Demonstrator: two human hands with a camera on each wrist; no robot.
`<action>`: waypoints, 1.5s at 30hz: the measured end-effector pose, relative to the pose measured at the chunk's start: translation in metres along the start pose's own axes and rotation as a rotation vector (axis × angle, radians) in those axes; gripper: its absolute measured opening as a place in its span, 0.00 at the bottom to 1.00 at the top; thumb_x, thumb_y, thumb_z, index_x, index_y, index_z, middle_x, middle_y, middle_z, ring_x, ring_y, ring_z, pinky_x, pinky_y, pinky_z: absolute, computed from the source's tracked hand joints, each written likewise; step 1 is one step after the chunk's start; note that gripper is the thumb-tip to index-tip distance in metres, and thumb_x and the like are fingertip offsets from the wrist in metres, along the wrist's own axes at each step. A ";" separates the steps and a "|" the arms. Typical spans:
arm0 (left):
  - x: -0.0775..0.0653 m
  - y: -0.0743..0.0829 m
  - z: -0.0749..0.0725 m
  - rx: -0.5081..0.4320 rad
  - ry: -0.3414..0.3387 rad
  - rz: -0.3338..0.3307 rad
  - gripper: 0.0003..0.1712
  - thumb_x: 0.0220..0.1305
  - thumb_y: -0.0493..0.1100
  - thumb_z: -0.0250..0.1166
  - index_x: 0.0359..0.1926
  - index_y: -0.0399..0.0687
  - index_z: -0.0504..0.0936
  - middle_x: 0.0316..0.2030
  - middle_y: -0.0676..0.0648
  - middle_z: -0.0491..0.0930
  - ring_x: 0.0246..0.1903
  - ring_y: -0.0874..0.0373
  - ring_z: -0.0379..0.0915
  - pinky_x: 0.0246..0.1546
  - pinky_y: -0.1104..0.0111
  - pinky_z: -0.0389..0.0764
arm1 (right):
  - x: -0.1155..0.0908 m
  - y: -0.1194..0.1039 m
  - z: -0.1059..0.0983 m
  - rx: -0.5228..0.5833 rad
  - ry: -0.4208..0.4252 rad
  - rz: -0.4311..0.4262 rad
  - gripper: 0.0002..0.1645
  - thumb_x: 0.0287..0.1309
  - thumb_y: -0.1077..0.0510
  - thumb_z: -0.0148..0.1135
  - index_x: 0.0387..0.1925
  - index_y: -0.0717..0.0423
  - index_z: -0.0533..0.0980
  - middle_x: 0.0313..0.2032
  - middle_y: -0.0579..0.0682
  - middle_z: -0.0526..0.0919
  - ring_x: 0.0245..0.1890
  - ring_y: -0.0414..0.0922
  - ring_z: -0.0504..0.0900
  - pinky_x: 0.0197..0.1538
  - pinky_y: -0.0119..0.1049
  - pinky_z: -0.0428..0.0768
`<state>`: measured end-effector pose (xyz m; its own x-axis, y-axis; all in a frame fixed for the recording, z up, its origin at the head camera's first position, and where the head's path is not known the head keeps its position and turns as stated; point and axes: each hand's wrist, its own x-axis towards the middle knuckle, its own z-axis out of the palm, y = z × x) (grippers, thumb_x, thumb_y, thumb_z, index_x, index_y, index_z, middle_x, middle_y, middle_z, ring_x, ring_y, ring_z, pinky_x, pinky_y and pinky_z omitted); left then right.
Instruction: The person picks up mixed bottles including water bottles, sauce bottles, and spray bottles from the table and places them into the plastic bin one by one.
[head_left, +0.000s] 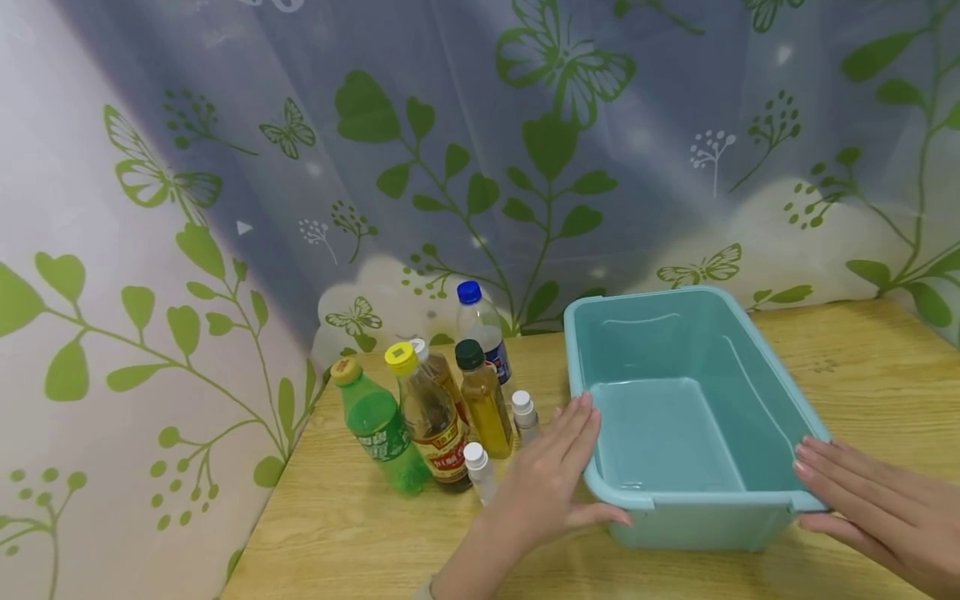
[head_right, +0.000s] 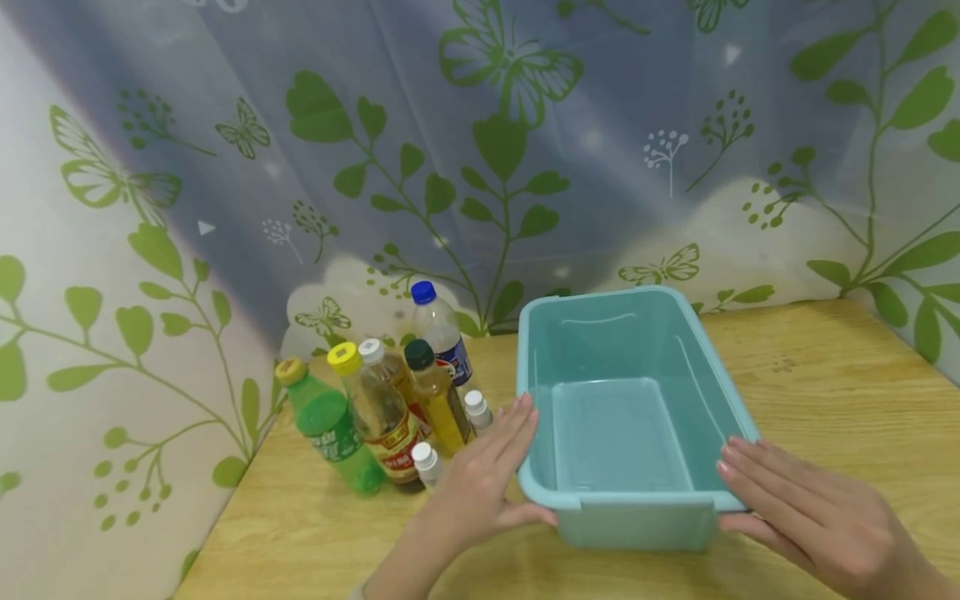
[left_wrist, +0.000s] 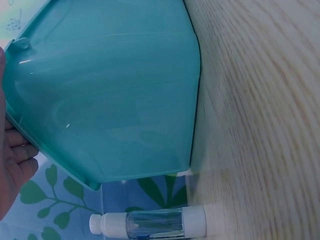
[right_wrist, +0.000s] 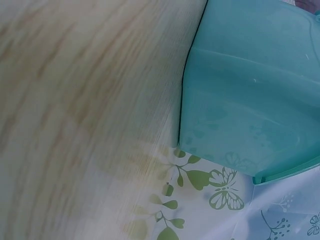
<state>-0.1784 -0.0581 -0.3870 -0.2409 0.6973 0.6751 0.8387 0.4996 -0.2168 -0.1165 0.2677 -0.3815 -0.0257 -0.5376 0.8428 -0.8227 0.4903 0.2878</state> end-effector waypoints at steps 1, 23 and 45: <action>0.000 0.000 0.000 -0.001 -0.003 0.000 0.68 0.29 0.72 0.74 0.62 0.27 0.66 0.63 0.32 0.64 0.66 0.46 0.60 0.64 0.63 0.64 | 0.000 0.000 0.000 0.004 0.006 0.000 0.28 0.67 0.49 0.52 0.48 0.73 0.78 0.47 0.66 0.81 0.57 0.51 0.76 0.65 0.33 0.65; -0.002 -0.001 -0.014 -0.110 -0.237 -0.119 0.66 0.42 0.67 0.71 0.71 0.33 0.51 0.72 0.36 0.45 0.72 0.49 0.42 0.69 0.62 0.52 | -0.015 0.004 0.002 -0.001 0.033 0.000 0.28 0.65 0.47 0.54 0.47 0.71 0.79 0.45 0.65 0.83 0.53 0.52 0.80 0.65 0.34 0.67; 0.005 -0.049 -0.053 0.056 -0.308 -0.043 0.59 0.54 0.71 0.61 0.73 0.40 0.48 0.73 0.39 0.45 0.73 0.49 0.40 0.71 0.57 0.47 | -0.009 0.003 -0.007 -0.028 -0.096 0.035 0.30 0.66 0.45 0.51 0.49 0.68 0.79 0.47 0.62 0.83 0.56 0.47 0.78 0.66 0.30 0.63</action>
<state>-0.1944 -0.1065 -0.3359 -0.4191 0.7939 0.4405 0.7985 0.5532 -0.2373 -0.1147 0.2783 -0.3852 -0.1093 -0.5827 0.8053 -0.8044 0.5278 0.2727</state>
